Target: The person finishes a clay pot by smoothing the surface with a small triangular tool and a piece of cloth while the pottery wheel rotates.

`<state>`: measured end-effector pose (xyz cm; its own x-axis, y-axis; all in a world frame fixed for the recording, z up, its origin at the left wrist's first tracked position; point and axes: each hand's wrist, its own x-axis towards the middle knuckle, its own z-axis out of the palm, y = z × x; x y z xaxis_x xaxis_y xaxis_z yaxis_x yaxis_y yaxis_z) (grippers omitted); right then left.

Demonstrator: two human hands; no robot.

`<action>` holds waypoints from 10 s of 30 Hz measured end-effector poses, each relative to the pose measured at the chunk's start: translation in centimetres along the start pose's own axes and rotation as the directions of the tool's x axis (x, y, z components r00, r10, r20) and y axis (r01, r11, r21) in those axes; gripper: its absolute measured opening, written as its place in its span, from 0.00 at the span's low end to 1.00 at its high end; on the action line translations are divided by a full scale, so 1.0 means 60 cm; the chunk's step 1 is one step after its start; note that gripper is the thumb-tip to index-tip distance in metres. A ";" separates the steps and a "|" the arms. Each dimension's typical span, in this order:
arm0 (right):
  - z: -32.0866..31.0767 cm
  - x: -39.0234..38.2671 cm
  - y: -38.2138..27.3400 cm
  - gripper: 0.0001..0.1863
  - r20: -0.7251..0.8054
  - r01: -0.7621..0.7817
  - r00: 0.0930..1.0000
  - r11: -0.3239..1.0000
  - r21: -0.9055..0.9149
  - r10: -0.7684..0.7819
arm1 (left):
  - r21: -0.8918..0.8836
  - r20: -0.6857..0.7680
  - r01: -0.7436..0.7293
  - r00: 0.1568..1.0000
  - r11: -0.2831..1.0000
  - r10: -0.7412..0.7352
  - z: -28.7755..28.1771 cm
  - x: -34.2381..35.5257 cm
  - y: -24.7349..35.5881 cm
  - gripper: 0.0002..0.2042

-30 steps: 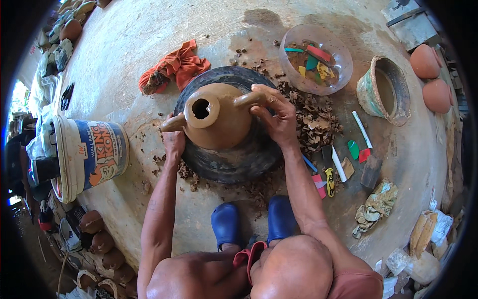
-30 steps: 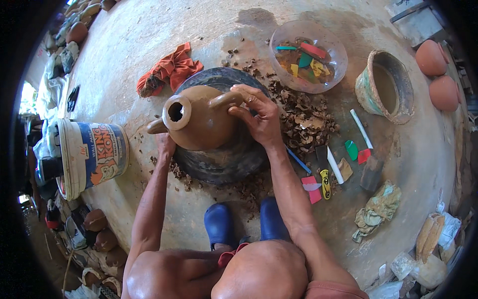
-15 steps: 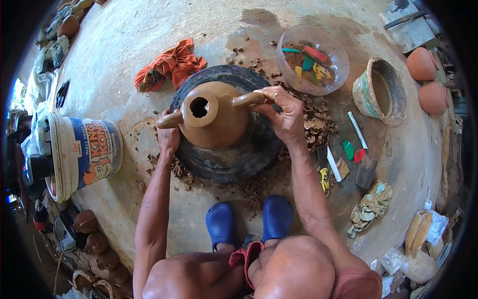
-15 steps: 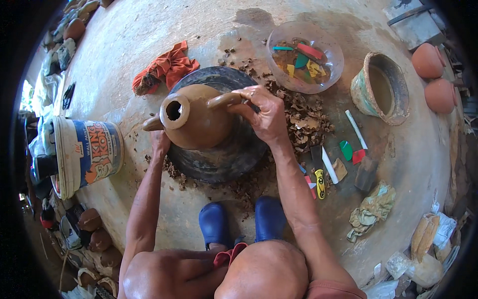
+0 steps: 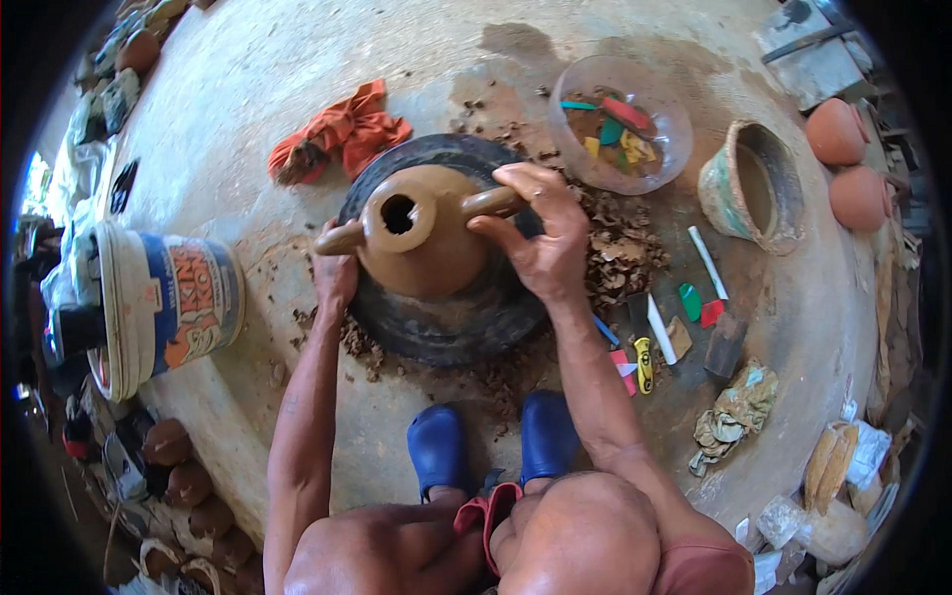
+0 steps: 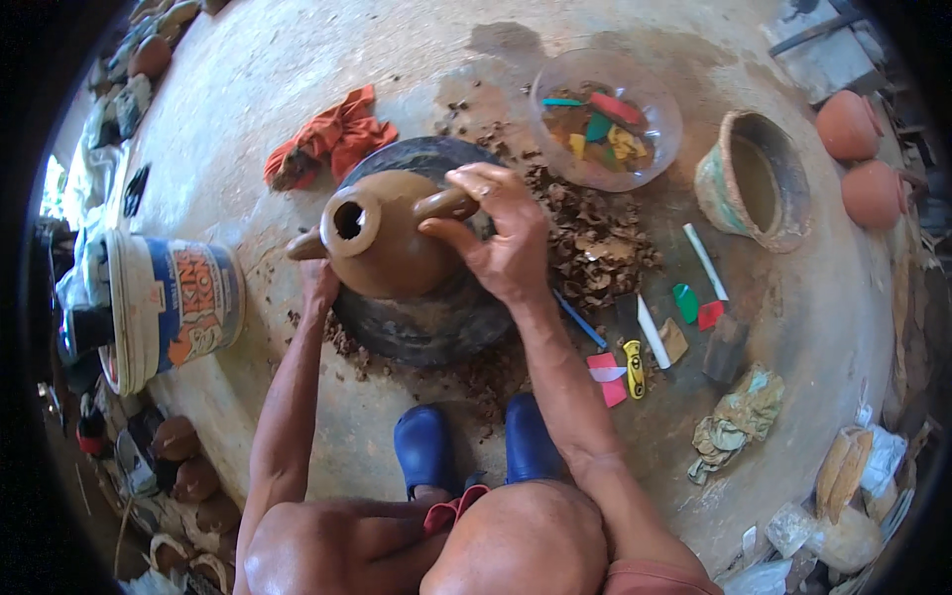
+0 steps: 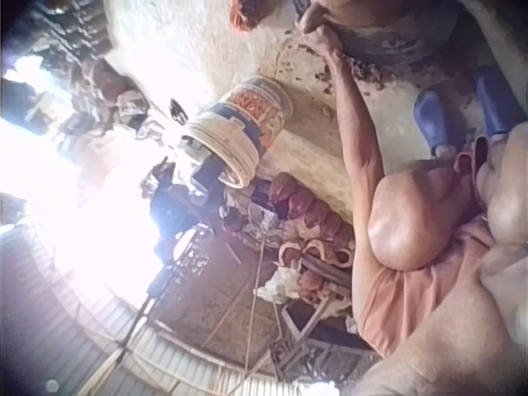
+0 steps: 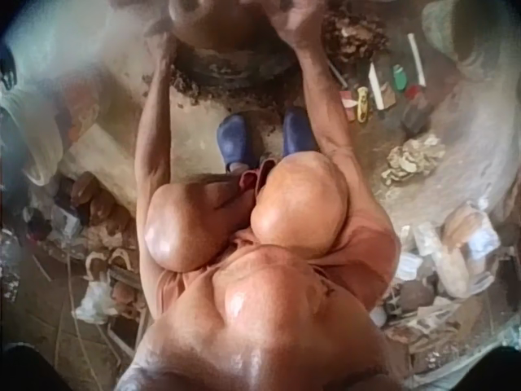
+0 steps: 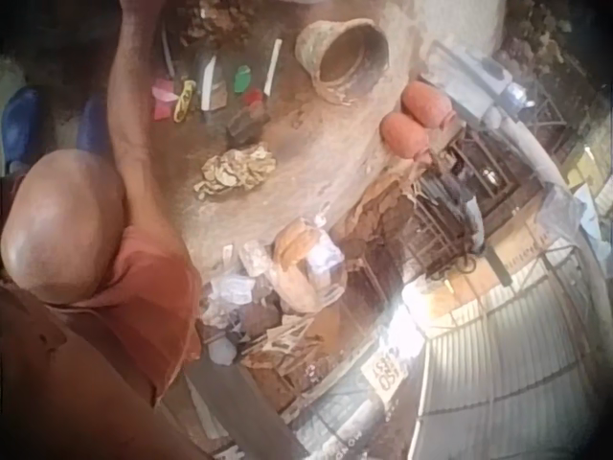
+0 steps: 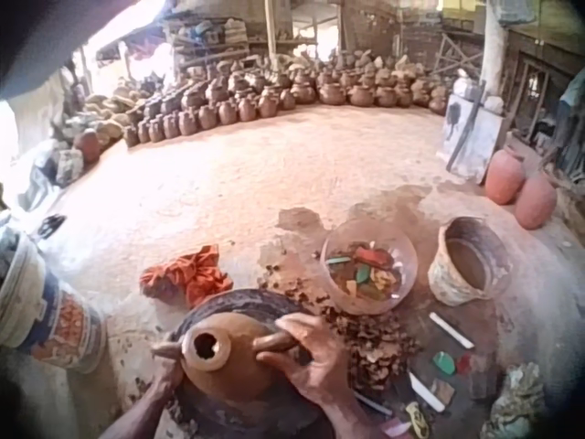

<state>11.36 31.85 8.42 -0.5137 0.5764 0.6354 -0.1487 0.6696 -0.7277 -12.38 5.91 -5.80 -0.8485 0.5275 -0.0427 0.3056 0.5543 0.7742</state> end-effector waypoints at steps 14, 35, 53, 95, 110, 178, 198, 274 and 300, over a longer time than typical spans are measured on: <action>0.016 -0.027 -0.039 0.26 -0.103 -0.159 0.981 0.985 0.065 0.165 | 0.052 0.121 0.105 0.987 0.993 -0.111 -0.024 0.041 -0.231 0.21; -0.020 -0.026 -0.014 0.09 -0.100 -0.540 0.833 0.839 0.067 0.544 | -0.091 0.081 0.074 0.995 0.993 -0.066 -0.005 0.049 -0.195 0.29; 0.013 -0.072 0.010 0.18 0.164 -0.486 0.874 0.830 0.273 0.458 | -0.175 -0.023 -0.096 0.995 0.980 0.094 -0.006 0.014 -0.067 0.31; -0.038 -0.014 -0.040 0.23 0.112 0.125 0.988 0.970 -0.208 -0.103 | 0.009 0.081 0.028 0.996 1.000 -0.029 -0.035 0.037 0.078 0.27; 0.015 -0.082 0.027 0.15 0.173 -0.371 0.927 0.872 0.319 0.332 | 0.063 0.021 -0.066 0.998 0.996 0.065 -0.029 0.038 0.051 0.27; -0.009 -0.114 -0.095 0.25 0.196 -0.204 0.953 0.969 -0.142 0.229 | 0.147 0.113 -0.120 0.988 0.982 0.103 -0.021 0.058 0.053 0.21; 0.008 -0.022 -0.017 0.28 0.034 0.102 0.995 0.985 -0.141 -0.098 | 0.175 0.004 -0.182 0.983 0.968 0.184 -0.029 0.037 0.016 0.18; -0.051 0.068 -0.130 0.09 0.548 0.247 0.835 0.926 -0.285 -0.053 | -0.030 0.049 -0.066 0.996 0.997 0.068 0.004 0.072 0.007 0.26; -0.093 0.063 -0.176 0.25 0.752 0.244 0.644 0.969 -0.032 -0.138 | -0.180 -0.370 0.138 0.908 0.974 -0.197 0.044 -0.290 0.169 0.40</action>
<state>15.71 29.59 19.96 -0.9462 -0.0730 0.3152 -0.2425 0.8049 -0.5416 6.65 4.05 1.12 -0.9904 0.1318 0.0425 0.1031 0.4964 0.8620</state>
